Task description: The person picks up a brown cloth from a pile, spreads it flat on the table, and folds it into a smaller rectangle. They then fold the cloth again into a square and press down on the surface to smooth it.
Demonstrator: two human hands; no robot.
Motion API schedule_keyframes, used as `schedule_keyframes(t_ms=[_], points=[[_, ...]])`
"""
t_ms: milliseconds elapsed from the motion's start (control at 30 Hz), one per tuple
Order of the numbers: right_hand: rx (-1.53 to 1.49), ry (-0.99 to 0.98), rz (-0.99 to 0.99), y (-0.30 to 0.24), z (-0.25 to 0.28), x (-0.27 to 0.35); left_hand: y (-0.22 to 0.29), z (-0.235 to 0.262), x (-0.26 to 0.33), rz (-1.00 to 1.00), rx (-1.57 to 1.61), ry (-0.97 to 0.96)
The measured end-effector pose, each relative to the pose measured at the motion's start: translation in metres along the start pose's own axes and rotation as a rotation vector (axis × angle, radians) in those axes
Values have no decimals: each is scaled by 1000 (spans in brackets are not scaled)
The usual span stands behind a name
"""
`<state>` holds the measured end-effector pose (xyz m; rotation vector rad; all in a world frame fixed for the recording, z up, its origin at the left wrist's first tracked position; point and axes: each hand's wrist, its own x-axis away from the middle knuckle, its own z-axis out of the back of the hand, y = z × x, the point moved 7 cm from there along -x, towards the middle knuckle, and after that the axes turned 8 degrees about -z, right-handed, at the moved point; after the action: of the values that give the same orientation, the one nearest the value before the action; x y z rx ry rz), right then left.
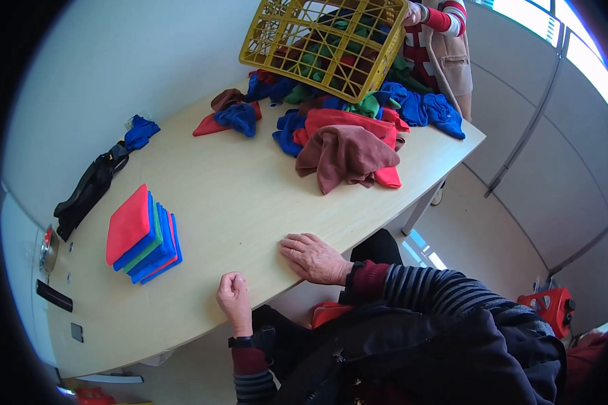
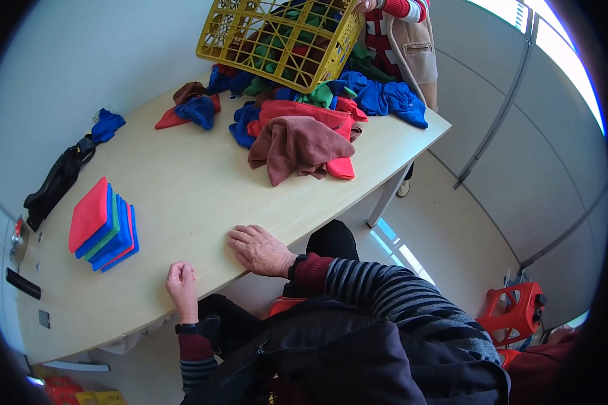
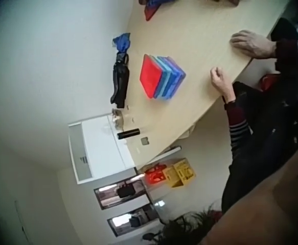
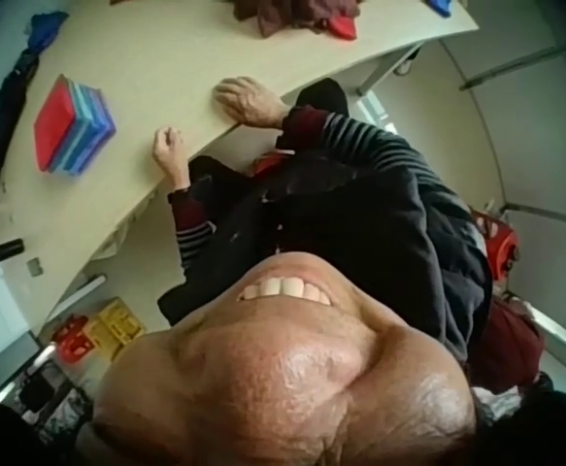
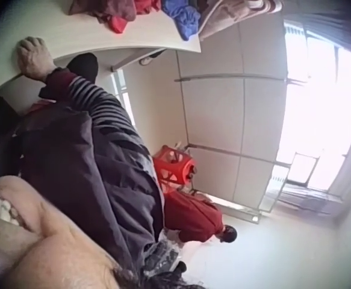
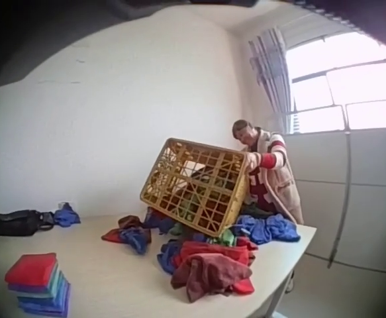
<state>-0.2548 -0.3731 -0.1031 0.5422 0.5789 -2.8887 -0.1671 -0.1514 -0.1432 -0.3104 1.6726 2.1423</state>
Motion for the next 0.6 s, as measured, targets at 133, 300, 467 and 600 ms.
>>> schedule_keyframes(t_ms=[133, 300, 467, 600], points=[[0, 11, 2, 2, 1, 0, -1, 0, 2, 10, -24, -10], [-7, -4, -4, 1, 1, 2, 2, -1, 1, 10, -43, -21], [25, -13, 6, 3, 3, 0, -3, -2, 0, 1, -77, -42], [11, -5, 3, 3, 3, -2, 0, -2, -1, 8, -49, -26]])
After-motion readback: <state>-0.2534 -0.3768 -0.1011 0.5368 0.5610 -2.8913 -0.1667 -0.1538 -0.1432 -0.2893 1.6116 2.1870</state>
